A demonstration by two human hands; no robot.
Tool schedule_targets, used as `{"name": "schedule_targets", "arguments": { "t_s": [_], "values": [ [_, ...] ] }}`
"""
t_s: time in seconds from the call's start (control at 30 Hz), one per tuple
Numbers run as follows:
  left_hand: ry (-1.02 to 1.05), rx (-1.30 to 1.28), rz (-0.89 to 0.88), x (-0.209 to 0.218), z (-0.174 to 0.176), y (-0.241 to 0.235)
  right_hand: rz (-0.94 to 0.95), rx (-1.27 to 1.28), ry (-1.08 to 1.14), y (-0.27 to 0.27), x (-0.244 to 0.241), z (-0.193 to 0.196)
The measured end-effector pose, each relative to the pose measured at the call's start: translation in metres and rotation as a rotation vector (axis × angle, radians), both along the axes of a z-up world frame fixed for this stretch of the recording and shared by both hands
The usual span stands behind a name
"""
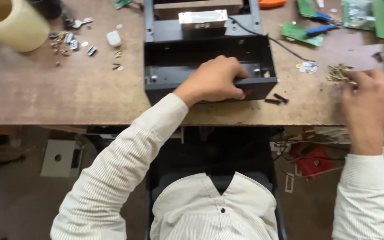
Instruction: Assembling components and securing parts inside a metal electronics enclosure.
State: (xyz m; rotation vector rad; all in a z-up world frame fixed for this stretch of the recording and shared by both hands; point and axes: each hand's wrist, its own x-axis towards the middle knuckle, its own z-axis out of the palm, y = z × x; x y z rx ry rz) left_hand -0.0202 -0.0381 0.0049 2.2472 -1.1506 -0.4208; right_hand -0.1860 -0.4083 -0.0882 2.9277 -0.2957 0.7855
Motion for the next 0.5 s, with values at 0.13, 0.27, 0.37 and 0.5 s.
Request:
{"name": "schedule_targets", "arguments": {
  "t_s": [0.13,0.27,0.37,0.5],
  "values": [
    [0.028,0.028,0.02,0.0,-0.004,-0.003,-0.045,0.027,0.011,0.001,0.01,0.009],
    [0.016,0.021,0.032,0.001,-0.006,-0.002,-0.016,0.084,0.042,-0.008,0.036,0.01],
    [0.048,0.046,0.025,0.002,-0.002,-0.002,-0.008,0.016,0.108,-0.019,0.055,0.011],
    [0.083,0.057,0.013,0.005,-0.005,-0.002,-0.089,-0.008,0.3,-0.014,0.071,0.024]
  ]
}}
